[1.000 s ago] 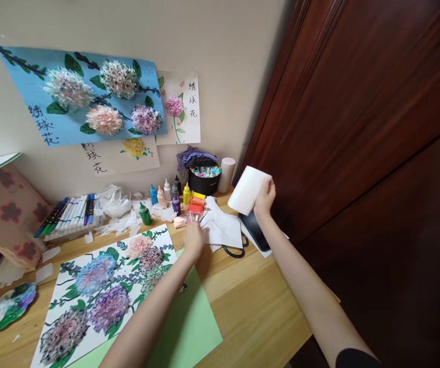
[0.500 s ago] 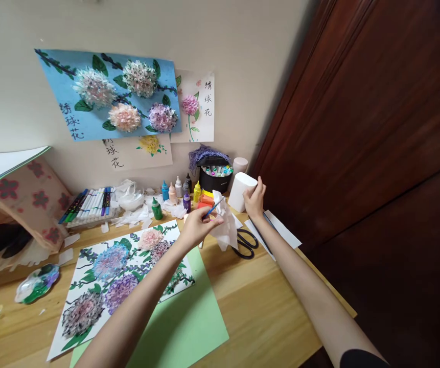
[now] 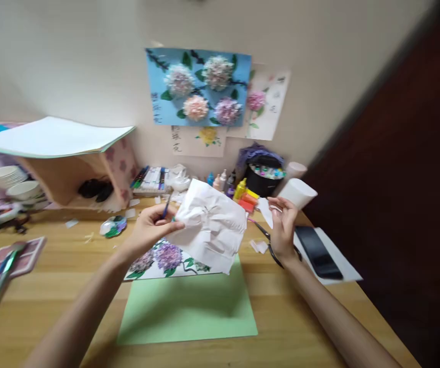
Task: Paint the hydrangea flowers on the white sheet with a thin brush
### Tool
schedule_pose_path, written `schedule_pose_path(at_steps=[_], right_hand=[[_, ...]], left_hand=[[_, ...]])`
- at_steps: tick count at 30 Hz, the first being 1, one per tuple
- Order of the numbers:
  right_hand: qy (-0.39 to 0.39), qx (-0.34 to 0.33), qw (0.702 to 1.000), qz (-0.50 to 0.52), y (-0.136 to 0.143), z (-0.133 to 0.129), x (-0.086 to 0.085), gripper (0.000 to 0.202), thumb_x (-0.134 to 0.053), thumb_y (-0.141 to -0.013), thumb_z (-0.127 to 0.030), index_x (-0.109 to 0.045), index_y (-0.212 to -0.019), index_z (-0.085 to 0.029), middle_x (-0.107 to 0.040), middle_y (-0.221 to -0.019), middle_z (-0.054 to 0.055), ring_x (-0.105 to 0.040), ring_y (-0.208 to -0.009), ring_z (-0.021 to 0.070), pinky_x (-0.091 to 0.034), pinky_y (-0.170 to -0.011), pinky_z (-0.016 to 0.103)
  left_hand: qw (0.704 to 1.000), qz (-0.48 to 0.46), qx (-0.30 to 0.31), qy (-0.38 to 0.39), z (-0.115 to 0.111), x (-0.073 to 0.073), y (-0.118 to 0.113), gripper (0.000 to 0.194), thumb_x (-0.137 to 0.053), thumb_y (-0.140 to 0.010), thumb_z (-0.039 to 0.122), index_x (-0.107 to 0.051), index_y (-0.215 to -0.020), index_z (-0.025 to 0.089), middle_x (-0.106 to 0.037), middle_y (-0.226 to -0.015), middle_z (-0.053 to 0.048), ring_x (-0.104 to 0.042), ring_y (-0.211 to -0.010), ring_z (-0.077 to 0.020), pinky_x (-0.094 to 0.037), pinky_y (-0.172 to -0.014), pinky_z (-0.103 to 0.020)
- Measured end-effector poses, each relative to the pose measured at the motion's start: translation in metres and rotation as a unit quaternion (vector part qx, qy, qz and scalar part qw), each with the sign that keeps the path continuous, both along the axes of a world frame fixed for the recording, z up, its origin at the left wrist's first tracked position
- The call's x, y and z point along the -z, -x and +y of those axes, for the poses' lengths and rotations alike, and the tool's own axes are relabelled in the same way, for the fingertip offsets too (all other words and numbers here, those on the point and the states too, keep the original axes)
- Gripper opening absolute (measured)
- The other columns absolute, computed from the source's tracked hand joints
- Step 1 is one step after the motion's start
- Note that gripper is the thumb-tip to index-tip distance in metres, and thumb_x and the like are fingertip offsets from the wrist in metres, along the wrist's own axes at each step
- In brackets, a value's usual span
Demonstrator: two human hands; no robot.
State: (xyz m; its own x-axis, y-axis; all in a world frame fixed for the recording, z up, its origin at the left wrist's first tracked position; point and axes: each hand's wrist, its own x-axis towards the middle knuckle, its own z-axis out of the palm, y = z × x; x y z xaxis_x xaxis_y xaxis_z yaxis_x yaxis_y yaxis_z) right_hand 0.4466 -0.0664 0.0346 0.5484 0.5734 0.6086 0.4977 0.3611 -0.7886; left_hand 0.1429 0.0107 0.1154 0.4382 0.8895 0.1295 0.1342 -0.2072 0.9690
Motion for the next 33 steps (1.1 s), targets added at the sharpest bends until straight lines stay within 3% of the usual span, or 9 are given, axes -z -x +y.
schedule_pose_path(at_steps=[3, 7, 10, 12, 18, 22, 24, 29, 33], right_hand=[[0.036, -0.161, 0.986, 0.024, 0.051, 0.009, -0.012, 0.033, -0.045, -0.09, -0.035, -0.04, -0.121, -0.025, -0.057, -0.113, 0.009, -0.057, -0.105, 0.0209, -0.046, -0.091, 0.042], [0.121, -0.34, 0.932, -0.021, 0.118, 0.03, -0.019, 0.028, -0.043, -0.092, -0.035, -0.044, -0.118, -0.025, -0.059, -0.109, 0.008, -0.057, -0.101, 0.0207, -0.048, -0.082, 0.038], [0.172, -0.436, 0.88, -0.077, 0.172, 0.046, -0.021, 0.026, -0.042, -0.093, -0.035, -0.045, -0.117, -0.026, -0.057, -0.112, 0.009, -0.057, -0.102, 0.0204, -0.048, -0.083, 0.037], [0.201, -0.481, 0.843, -0.135, 0.208, 0.054, -0.023, 0.025, -0.041, -0.093, -0.033, -0.045, -0.117, -0.025, -0.057, -0.114, 0.009, -0.057, -0.101, 0.0201, -0.048, -0.085, 0.038], [0.235, -0.562, 0.735, -0.297, 0.297, 0.068, -0.03, 0.021, -0.038, -0.093, -0.026, -0.048, -0.111, -0.022, -0.059, -0.109, 0.008, -0.057, -0.095, 0.0184, -0.049, -0.082, 0.037], [0.198, -0.586, 0.686, -0.382, 0.334, 0.073, -0.024, 0.02, -0.041, -0.09, -0.02, -0.049, -0.109, -0.02, -0.062, -0.102, 0.007, -0.058, -0.091, 0.0191, -0.05, -0.078, 0.035], [0.152, -0.578, 0.686, -0.414, 0.35, 0.075, -0.019, 0.027, -0.042, -0.089, -0.016, -0.047, -0.115, -0.018, -0.064, -0.096, 0.007, -0.059, -0.086, 0.0189, -0.051, -0.073, 0.034], [0.013, -0.446, 0.714, -0.54, 0.387, 0.072, -0.007, 0.037, -0.044, -0.086, -0.007, -0.048, -0.122, -0.013, -0.064, -0.088, 0.009, -0.055, -0.081, 0.0231, -0.049, -0.069, 0.036], [0.025, -0.388, 0.745, -0.541, 0.403, 0.065, 0.004, 0.029, -0.054, -0.082, -0.006, -0.057, -0.11, -0.012, -0.064, -0.092, 0.01, -0.053, -0.084, 0.0239, -0.048, -0.068, 0.035]], left_hand=[[0.989, -0.022, -0.138, 0.038, -0.01, 0.015, 0.084, 0.025, -0.076, -0.062, 0.038, -0.06, -0.065, 0.019, -0.034, -0.051, 0.006, -0.029, -0.049, -0.008, -0.022, -0.049, -0.021], [0.944, -0.036, -0.317, 0.083, -0.036, 0.048, 0.189, 0.031, -0.076, -0.061, 0.043, -0.061, -0.069, 0.017, -0.047, -0.056, 0.004, -0.036, -0.05, -0.0084, -0.025, -0.048, -0.02], [0.905, 0.024, -0.408, 0.118, -0.051, 0.07, 0.239, 0.038, -0.075, -0.057, 0.047, -0.061, -0.069, 0.015, -0.043, -0.05, 0.006, -0.029, -0.044, -0.0071, -0.02, -0.045, -0.021], [0.886, 0.074, -0.441, 0.121, -0.053, 0.084, 0.257, 0.04, -0.073, -0.055, 0.05, -0.062, -0.069, 0.014, -0.048, -0.051, 0.004, -0.036, -0.046, -0.0088, -0.025, -0.046, -0.022], [0.841, 0.179, -0.499, 0.105, -0.033, 0.117, 0.276, 0.033, -0.067, -0.06, 0.047, -0.059, -0.067, 0.016, -0.06, -0.059, -0.002, -0.056, -0.059, -0.0201, -0.038, -0.057, -0.028], [0.818, 0.219, -0.525, 0.085, -0.028, 0.115, 0.274, 0.032, -0.067, -0.066, 0.037, -0.063, -0.089, 0.016, -0.063, -0.077, -0.006, -0.059, -0.075, -0.0229, -0.041, -0.068, -0.031], [0.81, 0.233, -0.536, 0.048, -0.03, 0.108, 0.266, 0.043, -0.067, -0.068, 0.033, -0.059, -0.106, 0.015, -0.061, -0.083, -0.006, -0.058, -0.079, -0.0218, -0.042, -0.071, -0.031], [0.899, 0.092, -0.42, 0.086, -0.036, 0.096, 0.238, 0.05, -0.067, -0.061, 0.015, -0.057, -0.11, 0.015, -0.049, -0.068, 0.003, -0.049, -0.062, -0.0128, -0.04, -0.06, -0.024], [0.941, -0.037, -0.301, 0.149, -0.032, 0.099, 0.232, 0.065, -0.065, -0.052, 0.007, -0.053, -0.115, 0.013, -0.055, -0.08, 0.0, -0.053, -0.068, -0.0124, -0.042, -0.064, -0.024]])
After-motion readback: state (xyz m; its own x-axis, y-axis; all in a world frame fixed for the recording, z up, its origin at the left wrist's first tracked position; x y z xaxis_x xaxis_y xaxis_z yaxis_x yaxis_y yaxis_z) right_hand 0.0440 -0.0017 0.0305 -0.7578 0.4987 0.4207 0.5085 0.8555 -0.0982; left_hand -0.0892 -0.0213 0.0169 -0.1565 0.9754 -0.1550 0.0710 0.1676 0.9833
